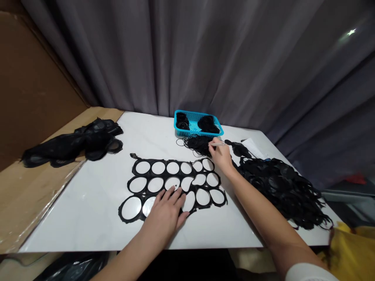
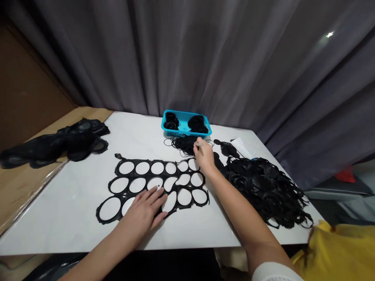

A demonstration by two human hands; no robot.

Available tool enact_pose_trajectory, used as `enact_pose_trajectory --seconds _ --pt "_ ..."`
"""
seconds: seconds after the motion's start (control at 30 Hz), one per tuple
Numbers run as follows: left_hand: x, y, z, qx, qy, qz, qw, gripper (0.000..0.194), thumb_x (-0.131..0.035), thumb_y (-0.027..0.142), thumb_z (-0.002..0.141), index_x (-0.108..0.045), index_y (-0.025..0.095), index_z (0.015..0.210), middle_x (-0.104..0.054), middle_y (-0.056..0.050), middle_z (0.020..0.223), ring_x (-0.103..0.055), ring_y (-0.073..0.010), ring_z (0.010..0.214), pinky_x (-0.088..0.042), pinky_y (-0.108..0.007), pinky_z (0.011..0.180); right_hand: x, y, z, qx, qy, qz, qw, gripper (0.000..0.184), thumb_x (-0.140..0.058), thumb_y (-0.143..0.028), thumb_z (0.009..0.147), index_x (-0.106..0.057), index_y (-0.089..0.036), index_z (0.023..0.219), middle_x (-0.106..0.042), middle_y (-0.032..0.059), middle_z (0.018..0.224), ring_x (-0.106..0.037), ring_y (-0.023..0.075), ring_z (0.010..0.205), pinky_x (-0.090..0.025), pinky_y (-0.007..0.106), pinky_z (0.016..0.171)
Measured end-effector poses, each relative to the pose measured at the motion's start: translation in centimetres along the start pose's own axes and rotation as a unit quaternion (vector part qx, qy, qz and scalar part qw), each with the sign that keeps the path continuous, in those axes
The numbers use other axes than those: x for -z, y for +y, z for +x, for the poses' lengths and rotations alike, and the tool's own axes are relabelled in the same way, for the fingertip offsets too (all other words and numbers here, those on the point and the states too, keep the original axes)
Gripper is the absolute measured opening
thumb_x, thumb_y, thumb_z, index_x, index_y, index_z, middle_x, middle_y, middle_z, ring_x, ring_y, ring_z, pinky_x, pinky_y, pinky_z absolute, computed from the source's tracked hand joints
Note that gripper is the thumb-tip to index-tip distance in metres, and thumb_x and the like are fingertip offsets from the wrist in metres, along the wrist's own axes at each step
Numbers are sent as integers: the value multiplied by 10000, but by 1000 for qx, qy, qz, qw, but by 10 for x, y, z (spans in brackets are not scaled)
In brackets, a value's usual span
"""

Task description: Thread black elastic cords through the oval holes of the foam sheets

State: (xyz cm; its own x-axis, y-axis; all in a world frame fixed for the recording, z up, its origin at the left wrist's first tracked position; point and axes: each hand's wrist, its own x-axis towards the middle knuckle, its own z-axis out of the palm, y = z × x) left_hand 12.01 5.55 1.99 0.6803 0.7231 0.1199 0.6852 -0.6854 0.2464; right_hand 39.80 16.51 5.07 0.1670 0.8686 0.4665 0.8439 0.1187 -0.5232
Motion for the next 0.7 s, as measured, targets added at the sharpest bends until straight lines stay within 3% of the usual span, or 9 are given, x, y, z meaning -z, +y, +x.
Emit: enact_pose_trajectory --seconds 0.1,0.17,0.27,0.33,0.43,0.47,0.53,0.7 --pt "6 -2 1 -17 -3 -1 1000 415 -641 385 916 -632 199 1287 -592 -95 1404 -536 -335 1295 -467 -518 1032 8 7 6 -87 -16 76 993 151 -574 -225 830 -502 -220 697 -643 42 747 -569 192 667 -416 309 622" --pt "12 -4 5 -22 1 -3 1000 382 -638 355 921 -637 204 1272 -619 -94 1367 -571 -327 1246 -492 -504 995 7 6 4 -168 -75 202 962 198 -639 -254 805 -488 -222 680 -652 34 733 -598 185 656 -438 284 555" --pt "18 -10 20 -22 21 -9 999 378 -585 303 955 -601 180 1313 -613 -111 1356 -584 -305 1214 -510 -468 974 -3 -6 -8 -276 -149 409 857 282 -744 -245 742 -469 -221 688 -653 20 723 -674 192 733 -482 241 507" --pt "16 -17 32 -19 41 -1 999 443 -577 307 959 -549 139 1368 -564 -142 1413 -524 -320 1292 -479 -471 1027 -10 -17 -17 -324 -171 501 784 339 -809 -221 692 -471 -214 686 -648 11 726 -707 199 828 -545 239 584" --pt "3 -27 44 -17 45 17 999 522 -616 342 938 -522 107 1395 -512 -168 1466 -435 -355 1380 -416 -506 1094 -18 -31 -27 -344 -192 570 721 349 -849 -232 664 -504 -205 707 -651 5 754 -710 190 895 -582 284 793" --pt "-2 -29 45 -18 42 19 999 532 -628 349 932 -524 108 1395 -502 -169 1476 -422 -362 1390 -405 -517 1102 -19 -34 -31 -334 -205 576 718 348 -849 -255 667 -508 -204 713 -652 4 763 -705 185 892 -571 300 841" --pt "-10 -32 45 -17 40 21 999 535 -638 361 927 -531 123 1394 -483 -161 1494 -403 -368 1404 -388 -535 1111 -22 -40 -40 -290 -246 548 745 337 -826 -313 696 -508 -205 725 -658 3 779 -685 176 866 -546 321 865" --pt "-19 -30 41 -9 39 24 999 542 -624 381 936 -514 167 1423 -436 -134 1534 -331 -376 1442 -328 -575 1136 -28 -45 -62 -140 -277 342 887 246 -669 -367 833 -489 -220 755 -603 -25 764 -556 145 702 -455 269 656"
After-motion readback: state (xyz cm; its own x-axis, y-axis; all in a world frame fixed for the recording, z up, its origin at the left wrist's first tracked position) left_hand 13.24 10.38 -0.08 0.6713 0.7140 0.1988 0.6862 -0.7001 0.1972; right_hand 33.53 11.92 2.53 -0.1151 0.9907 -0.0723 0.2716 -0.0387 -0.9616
